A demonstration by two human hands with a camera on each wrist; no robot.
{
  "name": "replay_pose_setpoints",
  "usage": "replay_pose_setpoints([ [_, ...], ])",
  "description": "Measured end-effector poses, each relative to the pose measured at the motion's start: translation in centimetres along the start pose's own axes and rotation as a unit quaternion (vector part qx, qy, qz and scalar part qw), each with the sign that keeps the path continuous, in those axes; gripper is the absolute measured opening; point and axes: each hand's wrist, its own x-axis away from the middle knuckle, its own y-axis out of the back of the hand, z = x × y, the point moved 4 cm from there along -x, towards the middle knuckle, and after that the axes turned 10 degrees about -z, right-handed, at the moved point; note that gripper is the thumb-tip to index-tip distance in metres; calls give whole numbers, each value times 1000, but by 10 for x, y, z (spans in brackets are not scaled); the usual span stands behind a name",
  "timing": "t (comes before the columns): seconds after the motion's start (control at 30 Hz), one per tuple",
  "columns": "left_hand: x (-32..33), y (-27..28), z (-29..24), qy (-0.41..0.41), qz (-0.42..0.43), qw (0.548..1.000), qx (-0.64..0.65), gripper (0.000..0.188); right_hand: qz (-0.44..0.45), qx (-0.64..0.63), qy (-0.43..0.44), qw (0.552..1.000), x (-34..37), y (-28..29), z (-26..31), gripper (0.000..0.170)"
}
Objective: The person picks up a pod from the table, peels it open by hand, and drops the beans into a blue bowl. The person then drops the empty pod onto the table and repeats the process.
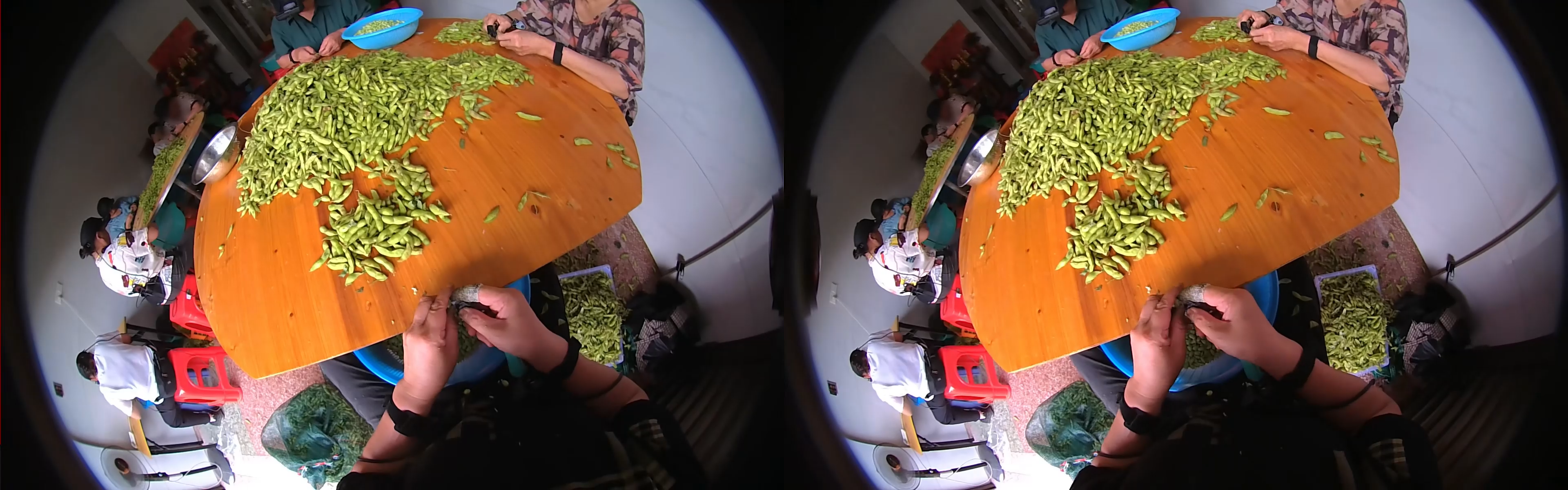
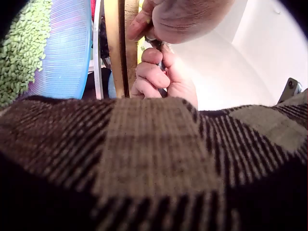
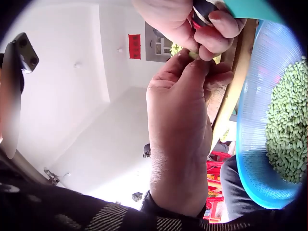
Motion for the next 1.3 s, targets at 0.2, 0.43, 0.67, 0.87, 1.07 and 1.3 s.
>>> replay_pose_setpoints([
  [0.2,1,2,7,-1,17,999,31,43,-26,-26,22,999,2,-4,0,8],
  [0.43,3,-1,18,120,69,964,228,35,-4,-33,-52,998,1,3,11,11],
  [0.67,7,-9,20,203,23,926,318,28,-28,78,89,993,8,-3,26,15],
  [0.87,11,-1,19,164,10,960,228,33,-74,102,165,978,4,-2,24,18],
  [1.07,2,38,-3,-41,52,997,40,29,-265,186,158,933,-23,77,51,17],
  [1.3,-61,49,55,-33,5,977,-209,26,-290,165,102,937,-36,113,22,12],
])
